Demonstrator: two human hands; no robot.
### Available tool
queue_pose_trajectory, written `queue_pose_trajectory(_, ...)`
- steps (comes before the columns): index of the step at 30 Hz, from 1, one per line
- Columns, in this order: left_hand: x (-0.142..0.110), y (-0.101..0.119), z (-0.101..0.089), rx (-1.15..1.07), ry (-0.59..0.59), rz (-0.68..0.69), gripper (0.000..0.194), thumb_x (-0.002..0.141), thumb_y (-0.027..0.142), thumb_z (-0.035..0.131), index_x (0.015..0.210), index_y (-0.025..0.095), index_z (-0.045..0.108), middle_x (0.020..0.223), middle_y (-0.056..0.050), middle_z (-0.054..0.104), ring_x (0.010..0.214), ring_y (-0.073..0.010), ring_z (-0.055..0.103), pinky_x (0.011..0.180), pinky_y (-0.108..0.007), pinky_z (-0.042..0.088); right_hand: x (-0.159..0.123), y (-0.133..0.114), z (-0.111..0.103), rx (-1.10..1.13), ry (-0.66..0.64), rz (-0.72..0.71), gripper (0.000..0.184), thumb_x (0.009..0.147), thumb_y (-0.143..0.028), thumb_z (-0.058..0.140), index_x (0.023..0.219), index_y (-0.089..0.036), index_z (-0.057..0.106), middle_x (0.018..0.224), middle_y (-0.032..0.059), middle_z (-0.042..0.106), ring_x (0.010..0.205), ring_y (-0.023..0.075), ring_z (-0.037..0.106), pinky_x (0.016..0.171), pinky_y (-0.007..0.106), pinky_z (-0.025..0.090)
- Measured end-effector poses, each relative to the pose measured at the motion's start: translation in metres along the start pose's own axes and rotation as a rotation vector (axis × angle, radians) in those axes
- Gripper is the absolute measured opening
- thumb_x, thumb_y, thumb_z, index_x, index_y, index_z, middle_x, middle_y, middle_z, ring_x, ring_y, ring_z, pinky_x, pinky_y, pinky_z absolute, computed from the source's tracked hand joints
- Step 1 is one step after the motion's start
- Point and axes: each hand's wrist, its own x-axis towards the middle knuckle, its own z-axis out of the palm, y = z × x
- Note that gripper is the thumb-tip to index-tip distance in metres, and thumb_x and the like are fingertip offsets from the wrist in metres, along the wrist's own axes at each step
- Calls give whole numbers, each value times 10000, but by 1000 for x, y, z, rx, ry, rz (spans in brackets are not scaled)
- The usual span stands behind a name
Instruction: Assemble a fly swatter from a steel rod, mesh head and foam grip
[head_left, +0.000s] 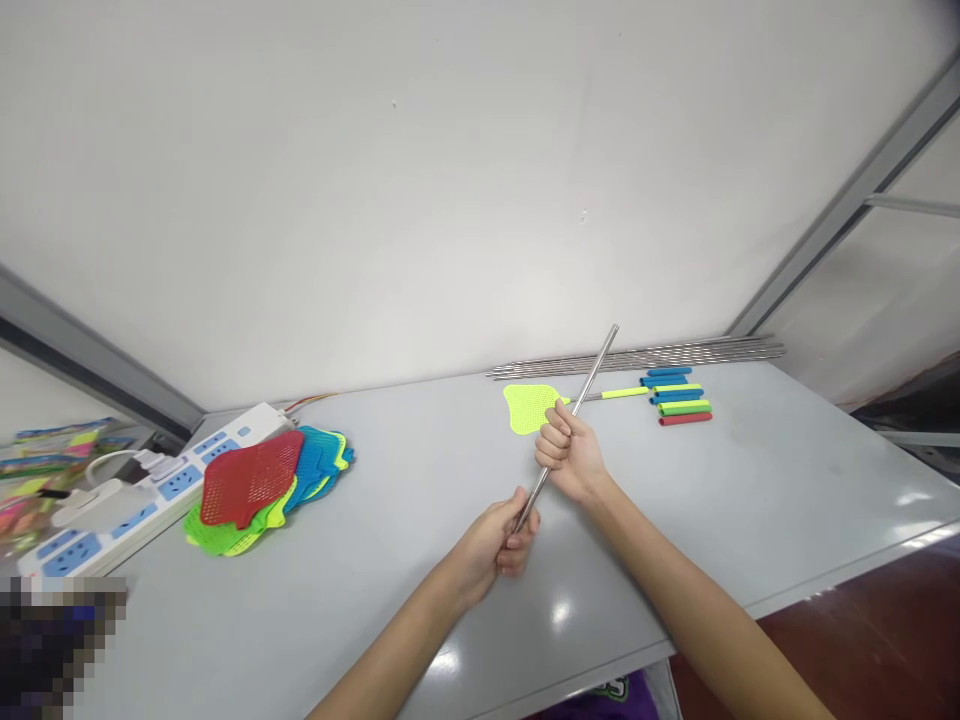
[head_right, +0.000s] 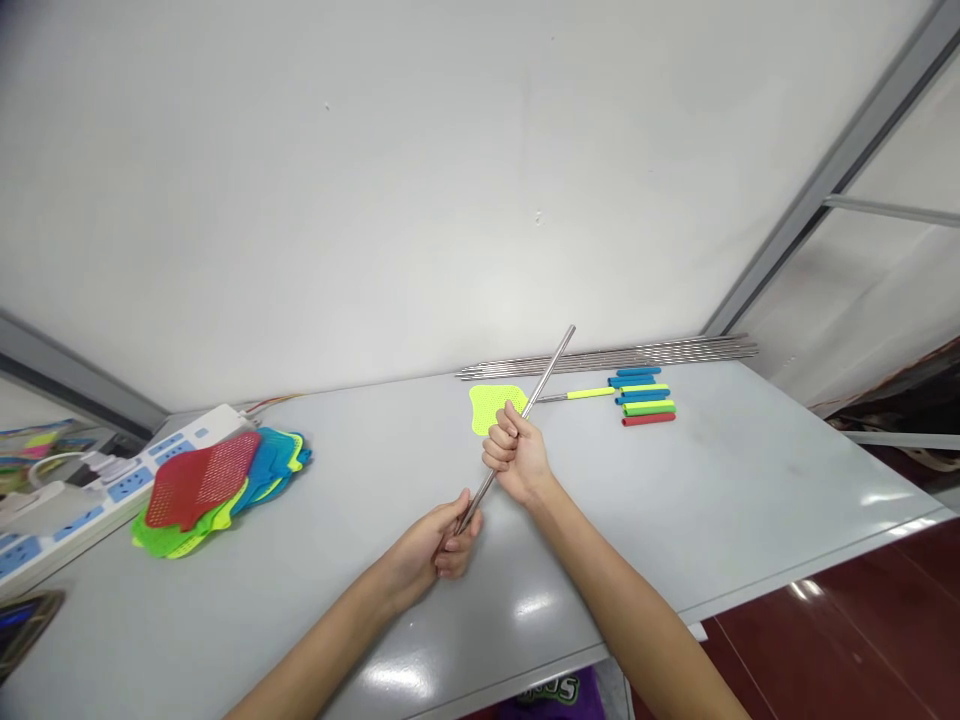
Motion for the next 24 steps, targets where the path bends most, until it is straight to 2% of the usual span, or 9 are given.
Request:
queue_pose_trajectory(8,0,2,1,5,16,29,436,755,540,303,791,150,496,530,67,269,377,-16,193,406,-181,183,0,-5,-5,-28,23,-22,363,799,-331,404,524,-176,226,419,-80,108,341,51,97,315,175,104)
queue_pose_trajectory(19,0,2,2,33,61,65,418,748,526,327,809,154,507,534,65,282,380,-20,223,413,-181,203,2,-9,-5,-33,28,-40,348,807,-318,389,526,-175,241,419,-78,119,332,50,125,311,174,124)
queue_pose_trajectory(24,1,0,1,45,80,67,424,739,520,348,801,138,518,526,64,277,385,-22,235,414,-183,208,2,-14,-8,-34,42,-94,330,806,-290,395,531,-175,253,412,-79,145,324,49,153,306,168,154)
